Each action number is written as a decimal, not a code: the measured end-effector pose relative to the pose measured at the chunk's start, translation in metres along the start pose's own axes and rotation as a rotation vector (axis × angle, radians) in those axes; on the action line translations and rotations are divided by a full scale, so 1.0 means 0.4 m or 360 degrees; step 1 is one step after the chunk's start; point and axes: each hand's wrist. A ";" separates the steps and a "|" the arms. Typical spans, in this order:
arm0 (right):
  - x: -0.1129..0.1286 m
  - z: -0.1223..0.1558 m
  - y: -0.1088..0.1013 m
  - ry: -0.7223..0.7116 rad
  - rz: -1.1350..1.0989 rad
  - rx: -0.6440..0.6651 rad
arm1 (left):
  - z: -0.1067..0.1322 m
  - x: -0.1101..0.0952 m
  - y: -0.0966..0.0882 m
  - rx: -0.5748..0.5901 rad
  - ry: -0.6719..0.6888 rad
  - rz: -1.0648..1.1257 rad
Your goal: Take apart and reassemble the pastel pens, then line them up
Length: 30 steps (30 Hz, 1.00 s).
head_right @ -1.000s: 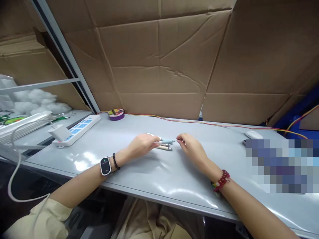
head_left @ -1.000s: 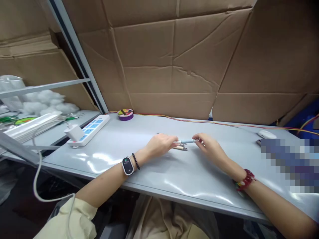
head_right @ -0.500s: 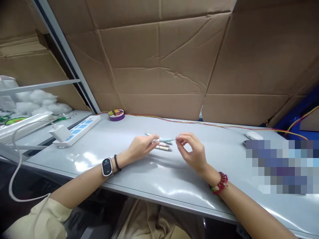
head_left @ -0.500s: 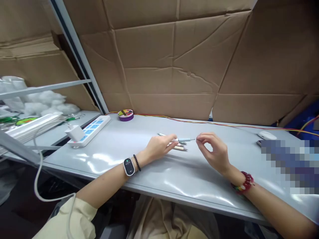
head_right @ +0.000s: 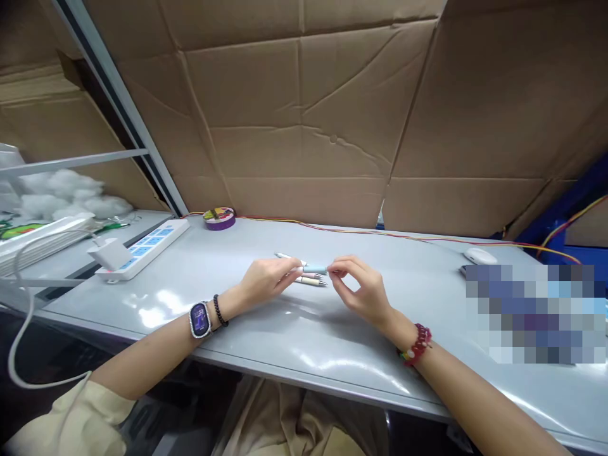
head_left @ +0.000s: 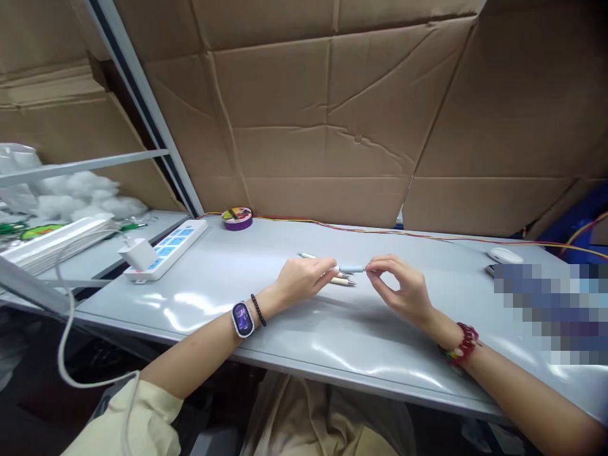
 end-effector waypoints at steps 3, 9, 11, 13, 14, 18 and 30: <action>-0.002 0.001 0.000 -0.0100 0.0025 0.0013 | 0.001 0.001 0.001 0.0035 0.0031 0.0018; -0.015 0.002 -0.002 -0.0064 -0.0008 0.0098 | 0.000 -0.003 -0.003 0.0111 0.0068 0.0037; -0.017 0.003 -0.002 0.0007 -0.0061 0.0118 | -0.001 -0.006 -0.004 0.0152 0.0075 0.0013; -0.015 0.004 0.000 0.0111 -0.0119 0.0143 | -0.001 -0.008 -0.005 0.0193 0.0080 -0.0019; -0.013 0.004 0.000 0.0176 -0.0152 0.0157 | 0.000 -0.008 -0.004 0.0206 0.0081 -0.0032; -0.012 -0.002 0.001 0.0485 -0.0299 0.0295 | 0.000 -0.001 0.004 0.0217 0.0054 -0.0066; 0.103 -0.010 0.081 -0.0347 0.0556 0.0523 | 0.008 -0.022 0.062 0.0354 0.0116 -0.0089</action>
Point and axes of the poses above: each hand's wrist, its own z-axis away from the middle knuckle, its own y-axis out of the palm, x = y × z
